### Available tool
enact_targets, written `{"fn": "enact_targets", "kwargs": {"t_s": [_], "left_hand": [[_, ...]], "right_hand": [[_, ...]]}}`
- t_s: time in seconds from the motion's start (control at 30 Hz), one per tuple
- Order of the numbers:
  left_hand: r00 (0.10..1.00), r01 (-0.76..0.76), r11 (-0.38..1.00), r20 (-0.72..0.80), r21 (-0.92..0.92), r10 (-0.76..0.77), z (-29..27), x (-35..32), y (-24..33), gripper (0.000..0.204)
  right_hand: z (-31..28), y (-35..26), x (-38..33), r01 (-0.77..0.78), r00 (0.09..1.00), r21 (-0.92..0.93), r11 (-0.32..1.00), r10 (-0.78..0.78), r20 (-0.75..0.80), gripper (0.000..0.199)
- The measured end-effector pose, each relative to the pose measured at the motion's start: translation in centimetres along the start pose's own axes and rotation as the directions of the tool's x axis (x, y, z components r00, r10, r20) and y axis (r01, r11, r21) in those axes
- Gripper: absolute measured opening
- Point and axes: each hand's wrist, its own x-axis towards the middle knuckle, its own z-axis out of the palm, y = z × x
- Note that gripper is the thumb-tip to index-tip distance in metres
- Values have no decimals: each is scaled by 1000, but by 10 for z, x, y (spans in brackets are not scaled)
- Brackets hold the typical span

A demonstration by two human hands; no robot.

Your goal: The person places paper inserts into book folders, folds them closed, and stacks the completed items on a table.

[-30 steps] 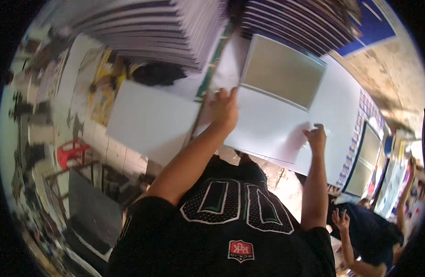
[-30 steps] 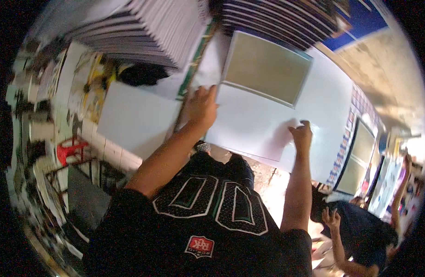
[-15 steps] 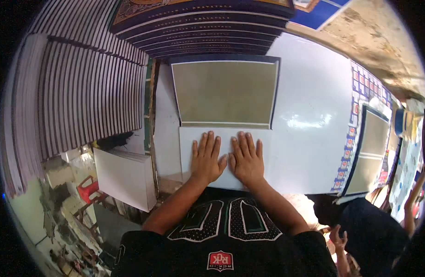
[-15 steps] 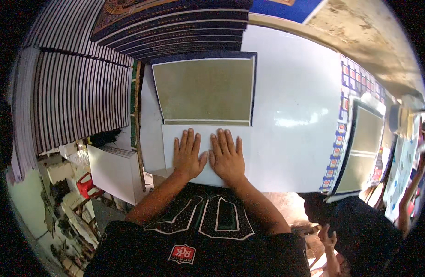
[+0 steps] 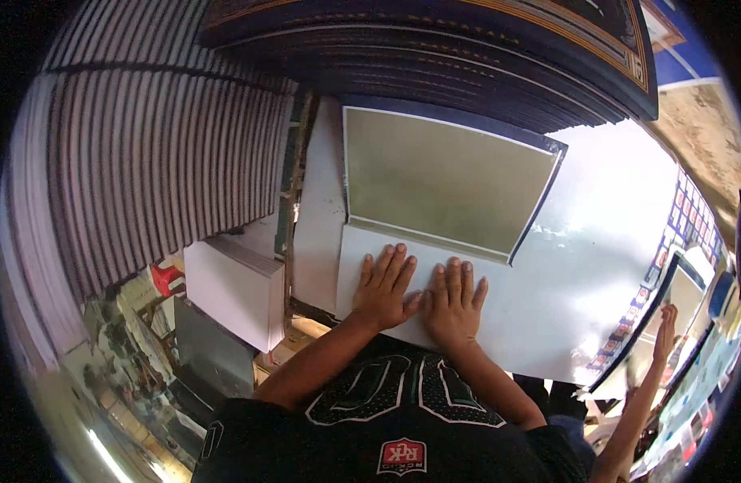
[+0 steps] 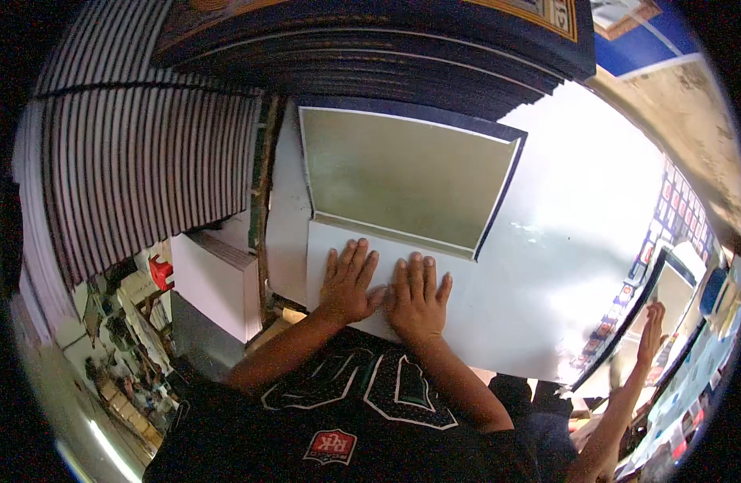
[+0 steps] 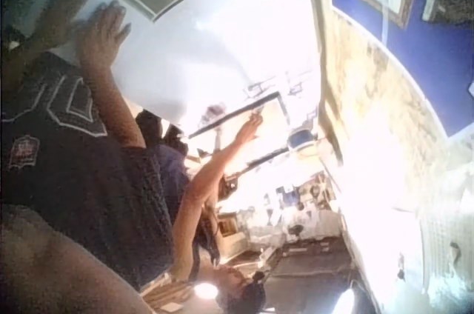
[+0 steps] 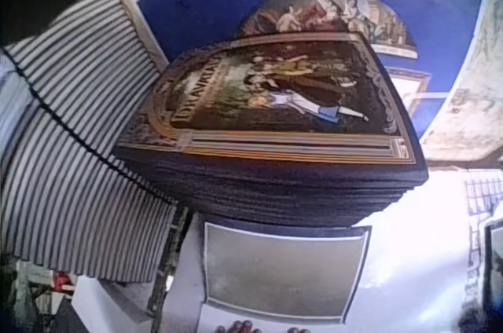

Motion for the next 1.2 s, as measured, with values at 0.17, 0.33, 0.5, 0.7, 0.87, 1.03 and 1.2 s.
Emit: {"fn": "enact_targets", "kwargs": {"t_s": [0.17, 0.33, 0.5, 0.7, 0.87, 1.03, 1.2], "left_hand": [[995, 2, 1000, -100, 22, 0, -4, -1, 1, 64], [976, -59, 998, -210, 25, 63, -12, -6, 2, 62], [974, -91, 996, -213, -26, 83, -23, -15, 3, 59], [981, -192, 981, -34, -30, 191, -17, -103, 18, 59], [957, -261, 963, -117, 62, 267, -2, -139, -4, 48], [915, -365, 919, -127, 147, 383, -9, -142, -29, 40], [910, -409, 900, 3, 152, 414, -18, -108, -67, 56]], "right_hand": [[5, 4, -6, -16, 1000, 66, 998, 18, -24, 59], [-26, 29, 20, 9, 898, 398, 917, 168, -407, 61], [-73, 98, 110, 22, 880, 897, 441, 417, -227, 58], [-90, 103, 109, -38, 939, 950, 311, 335, -72, 29], [-87, 94, 58, 64, 886, 913, 403, 398, -238, 30], [-78, 93, -2, 101, 800, 959, 263, 552, -235, 32], [-69, 83, -40, 67, 715, 967, 247, 664, -219, 40]]}}
